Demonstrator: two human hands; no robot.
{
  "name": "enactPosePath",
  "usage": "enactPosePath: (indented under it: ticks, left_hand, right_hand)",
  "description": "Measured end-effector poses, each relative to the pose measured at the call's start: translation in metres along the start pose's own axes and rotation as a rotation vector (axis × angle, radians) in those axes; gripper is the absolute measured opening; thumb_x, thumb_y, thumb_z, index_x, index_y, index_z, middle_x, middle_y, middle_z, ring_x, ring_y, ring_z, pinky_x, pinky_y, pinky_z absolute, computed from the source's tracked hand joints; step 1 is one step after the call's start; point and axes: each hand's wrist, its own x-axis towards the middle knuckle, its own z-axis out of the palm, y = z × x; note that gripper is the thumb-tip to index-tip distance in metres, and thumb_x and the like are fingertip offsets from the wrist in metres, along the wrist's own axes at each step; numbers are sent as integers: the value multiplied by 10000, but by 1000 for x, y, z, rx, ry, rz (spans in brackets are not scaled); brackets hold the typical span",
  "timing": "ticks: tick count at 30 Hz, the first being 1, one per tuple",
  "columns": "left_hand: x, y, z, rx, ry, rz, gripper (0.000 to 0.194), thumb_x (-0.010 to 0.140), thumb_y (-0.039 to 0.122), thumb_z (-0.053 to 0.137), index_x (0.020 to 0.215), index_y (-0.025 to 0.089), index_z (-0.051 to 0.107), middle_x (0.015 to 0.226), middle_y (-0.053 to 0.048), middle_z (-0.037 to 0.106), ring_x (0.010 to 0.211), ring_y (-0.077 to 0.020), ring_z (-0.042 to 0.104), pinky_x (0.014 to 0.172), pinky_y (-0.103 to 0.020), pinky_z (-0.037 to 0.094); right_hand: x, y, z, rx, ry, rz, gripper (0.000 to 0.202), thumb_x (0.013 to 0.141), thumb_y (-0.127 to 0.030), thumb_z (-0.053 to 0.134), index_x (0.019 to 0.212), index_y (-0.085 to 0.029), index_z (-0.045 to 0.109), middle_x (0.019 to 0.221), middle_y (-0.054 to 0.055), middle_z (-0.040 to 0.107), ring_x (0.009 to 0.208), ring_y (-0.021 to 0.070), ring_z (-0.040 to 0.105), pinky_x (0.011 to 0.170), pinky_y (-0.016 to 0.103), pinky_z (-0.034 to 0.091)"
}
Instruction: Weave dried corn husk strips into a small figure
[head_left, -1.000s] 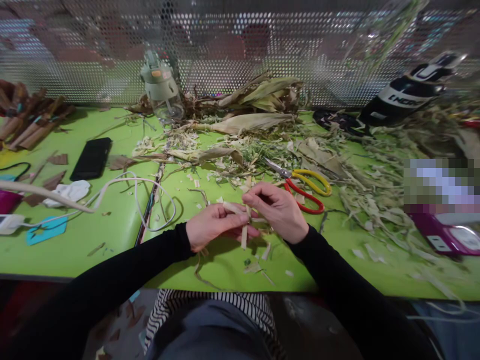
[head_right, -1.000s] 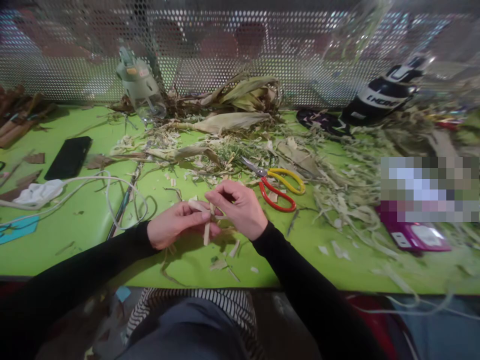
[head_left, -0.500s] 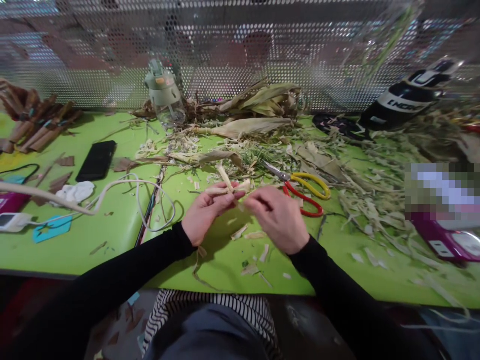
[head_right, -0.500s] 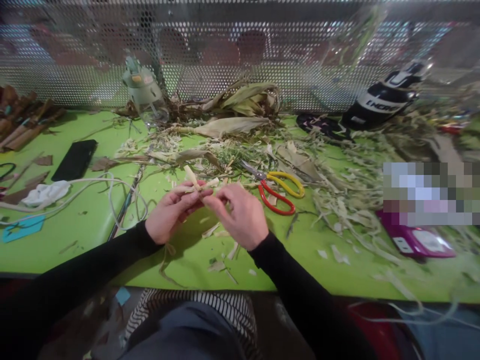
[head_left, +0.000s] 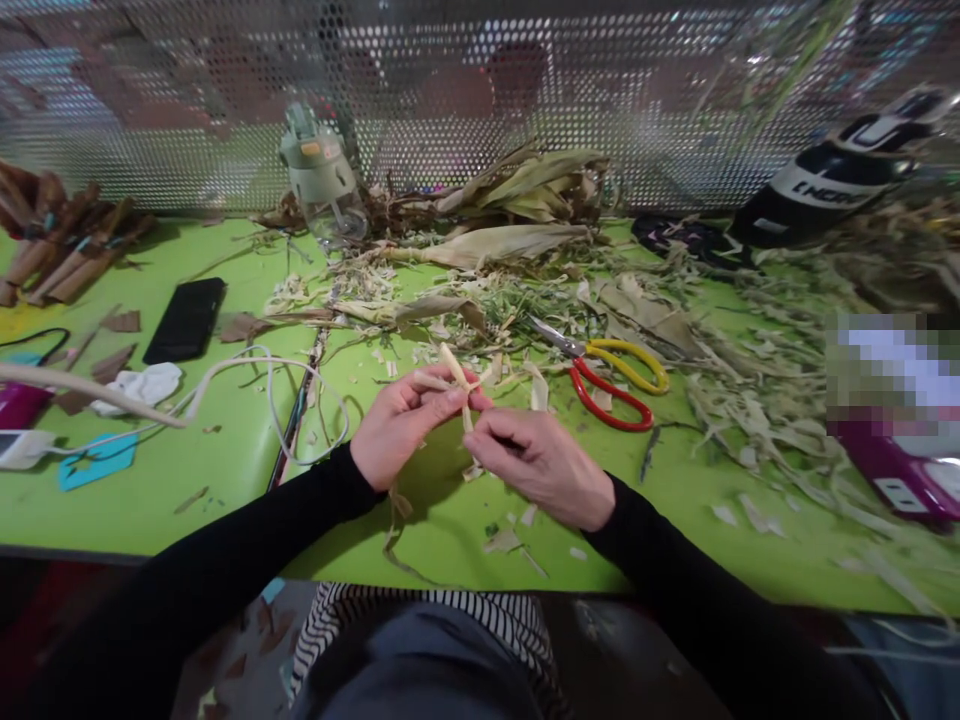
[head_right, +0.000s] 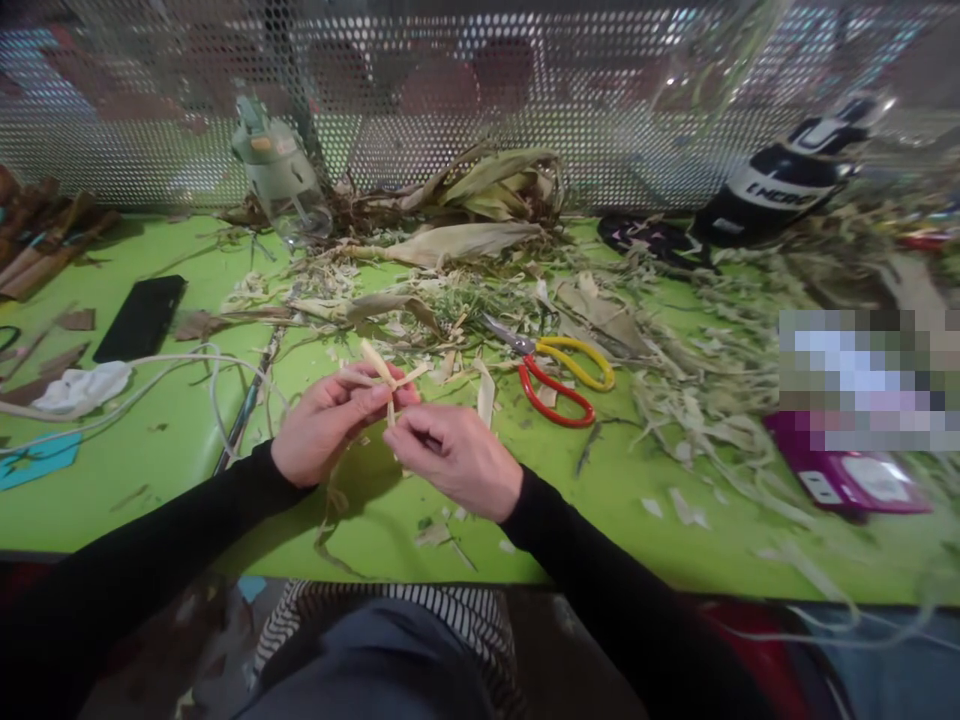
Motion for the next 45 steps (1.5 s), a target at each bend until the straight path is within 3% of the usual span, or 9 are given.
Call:
enactPosePath:
  ticks: [3,6,13,20,25,30,35,41,45]
  left_hand:
    - [4,4,-5,-12,-18,-50,246,787,313,671,984,166,651,821,-35,731,838,-161,694,807,-292,526]
    - [7,9,-9,-9,-93,-102,288,804,331,640,1032,155,647,831,-55,731,816,-164,695,793,-293,527]
    - [8,6,-11,230,-104,-40,388,714,382,734,969,164,537,688,-14,696,606,-120,638,559,-215,472]
    - [18,-3,-11,424,-21,158,268,757,344,695,867,136,566,655,11,637,594,-76,583,611,-194,431]
    - [14,-4,-12,476,-81,361,295,821,309,632,1035,165,486,851,-37,691,771,-123,660,734,-235,480]
    - [8,-4,-18,761,-63,749,128,848,250,584,943,182,532,925,-48,684,888,-153,682,743,-236,500]
    - [10,1,-21,843,-128,935,58,871,209,524,906,180,560,894,-73,697,917,-176,677,791,-276,510]
    - [15,-3,-21,902,-156,835,57,850,215,538,878,177,570,861,-65,683,836,-179,652,774,-310,503]
    - [14,-3,-19,794,-203,713,203,836,258,591,1008,165,537,926,-68,659,841,-159,643,783,-293,502]
  right_hand:
    - [2,8,-5,-24,158,35,327,923,-413,461,718,-183,573,633,-19,528,545,98,459,525,227,387]
    - [6,14,-10,-162,394,41,321,932,-447,436,1042,-198,605,985,69,636,824,175,579,679,301,463]
    - [8,8,-1,-187,181,-44,282,932,-347,482,787,-184,660,776,25,683,677,138,589,644,272,437]
    - [11,14,4,-265,230,-60,297,912,-326,498,669,-172,570,595,-17,508,542,102,443,535,241,353]
    - [13,17,4,-86,423,-3,255,855,-443,576,886,-190,562,694,-15,557,542,99,479,487,227,386]
    - [11,22,4,-11,475,-209,241,807,-429,646,926,-225,594,869,32,633,702,146,588,634,286,493]
    - [8,26,2,200,409,-121,286,866,-485,539,979,-232,610,914,38,660,798,179,618,754,335,502]
    - [10,31,0,219,480,-118,250,753,-452,693,826,-222,627,939,39,644,924,204,581,890,378,440]
    - [13,29,3,287,449,-78,265,747,-452,699,844,-215,628,859,24,645,796,170,595,764,333,478]
